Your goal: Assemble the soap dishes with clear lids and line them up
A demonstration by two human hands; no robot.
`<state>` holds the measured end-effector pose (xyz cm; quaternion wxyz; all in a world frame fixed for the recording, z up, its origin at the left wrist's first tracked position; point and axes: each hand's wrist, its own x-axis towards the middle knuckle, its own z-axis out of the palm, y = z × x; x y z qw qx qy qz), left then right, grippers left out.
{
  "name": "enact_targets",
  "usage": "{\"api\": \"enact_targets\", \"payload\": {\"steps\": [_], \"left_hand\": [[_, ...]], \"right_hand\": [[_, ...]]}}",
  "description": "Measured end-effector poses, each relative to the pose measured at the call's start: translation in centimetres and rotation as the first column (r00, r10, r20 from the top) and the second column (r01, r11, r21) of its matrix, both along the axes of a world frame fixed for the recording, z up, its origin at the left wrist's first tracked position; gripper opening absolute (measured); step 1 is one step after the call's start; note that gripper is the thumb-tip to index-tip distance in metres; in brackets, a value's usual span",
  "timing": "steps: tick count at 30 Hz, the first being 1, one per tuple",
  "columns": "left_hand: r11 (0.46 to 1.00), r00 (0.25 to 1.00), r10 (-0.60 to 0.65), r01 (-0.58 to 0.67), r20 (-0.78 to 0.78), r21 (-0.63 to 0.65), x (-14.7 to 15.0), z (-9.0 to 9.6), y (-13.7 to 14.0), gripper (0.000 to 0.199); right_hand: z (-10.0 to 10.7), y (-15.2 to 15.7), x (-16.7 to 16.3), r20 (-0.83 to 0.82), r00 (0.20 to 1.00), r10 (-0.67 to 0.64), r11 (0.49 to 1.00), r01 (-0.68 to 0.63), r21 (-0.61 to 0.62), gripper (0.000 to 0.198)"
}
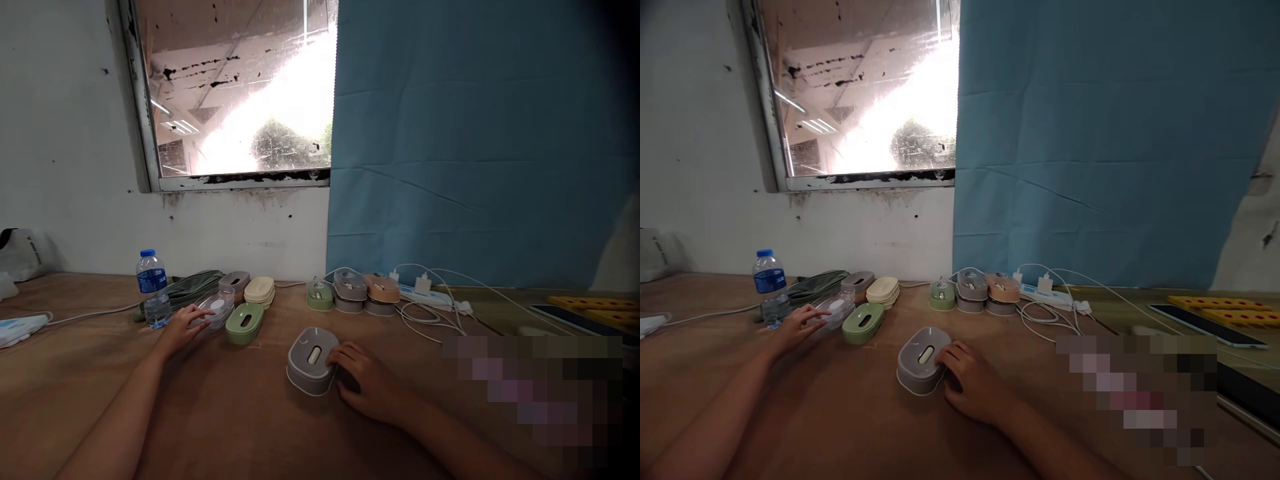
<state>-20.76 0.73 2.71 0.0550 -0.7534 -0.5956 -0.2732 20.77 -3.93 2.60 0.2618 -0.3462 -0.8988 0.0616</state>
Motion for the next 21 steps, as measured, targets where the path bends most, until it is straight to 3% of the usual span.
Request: {"api": "enact_targets", "payload": {"steps": [13,18,21], "left_hand": [[0.998,0.999,0.002,0.001,-0.042,0.067,0.3,-0.5,0.1,0.037],[0.972,0.979,0.129,-0.094,-0.156,0.216,1.2,-0.5,-0.2,0.045],[0.94,0.965,0.102,-0.013,-0.243,0.342,4.6,-0.1,-1.0,0.043]], "right_hand": [[-0.1,0.0,-0.1,-0.028,1.0,-0.013,1.0,0.013,-0.003,0.033],[-0.3,0.1,-0.1,-0.033,0.999,-0.004,1.0,0.004,0.003,0.035],[-0.3,0.2,-0.1,-0.041,0.999,-0.001,1.0,0.001,0.005,0.038]]}}
